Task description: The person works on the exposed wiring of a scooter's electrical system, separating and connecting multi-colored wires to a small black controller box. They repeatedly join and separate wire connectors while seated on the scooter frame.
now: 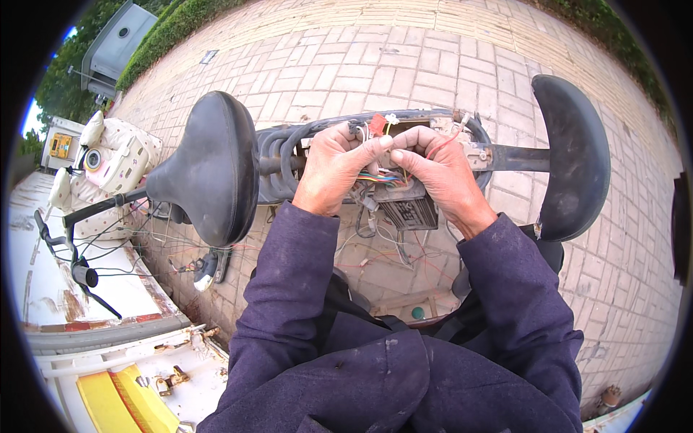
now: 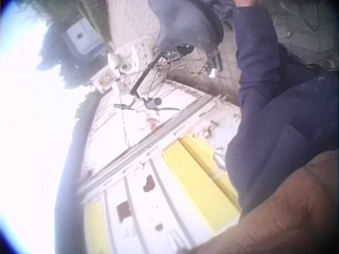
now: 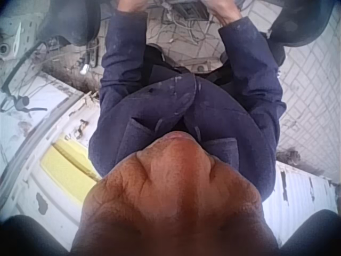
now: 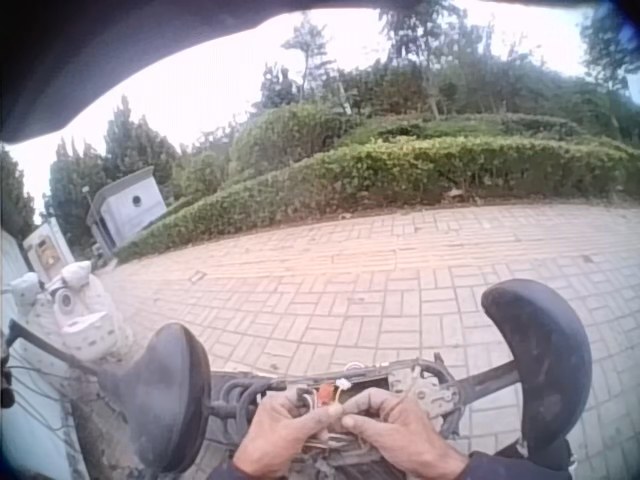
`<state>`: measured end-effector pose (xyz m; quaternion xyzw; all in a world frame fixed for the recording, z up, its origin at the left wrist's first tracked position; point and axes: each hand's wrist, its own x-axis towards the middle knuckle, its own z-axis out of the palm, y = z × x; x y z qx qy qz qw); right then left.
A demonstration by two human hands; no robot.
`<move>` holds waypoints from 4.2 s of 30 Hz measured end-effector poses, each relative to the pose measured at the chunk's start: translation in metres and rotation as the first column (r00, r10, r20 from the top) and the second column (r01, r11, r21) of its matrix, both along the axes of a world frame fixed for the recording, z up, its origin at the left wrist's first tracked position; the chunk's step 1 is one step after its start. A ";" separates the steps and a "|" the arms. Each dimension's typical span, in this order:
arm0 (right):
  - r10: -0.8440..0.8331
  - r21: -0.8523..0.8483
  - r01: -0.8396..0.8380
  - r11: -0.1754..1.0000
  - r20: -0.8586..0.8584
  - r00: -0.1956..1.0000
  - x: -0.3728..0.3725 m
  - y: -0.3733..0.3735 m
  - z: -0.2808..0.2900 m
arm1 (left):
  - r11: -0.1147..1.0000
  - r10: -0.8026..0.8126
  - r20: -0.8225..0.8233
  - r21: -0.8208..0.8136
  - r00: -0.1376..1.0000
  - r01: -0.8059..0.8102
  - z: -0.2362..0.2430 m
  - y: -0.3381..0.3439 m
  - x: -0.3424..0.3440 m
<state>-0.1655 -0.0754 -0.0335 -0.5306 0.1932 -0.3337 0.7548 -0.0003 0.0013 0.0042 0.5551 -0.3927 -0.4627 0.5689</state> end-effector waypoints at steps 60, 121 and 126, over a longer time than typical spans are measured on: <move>-0.033 0.273 0.057 0.960 -0.090 0.995 -0.015 -0.002 -0.011 | 0.974 -0.214 0.312 0.138 0.926 0.179 -0.006 -0.001 0.002; 0.100 0.040 -0.093 0.995 -0.264 0.959 -0.017 -0.006 -0.009 | 0.997 -0.024 0.033 0.071 0.999 0.022 -0.017 -0.003 0.003; 0.055 0.046 -0.045 0.998 -0.245 0.968 -0.015 -0.003 -0.011 | 0.997 0.010 0.051 0.081 0.999 -0.014 -0.014 -0.003 0.001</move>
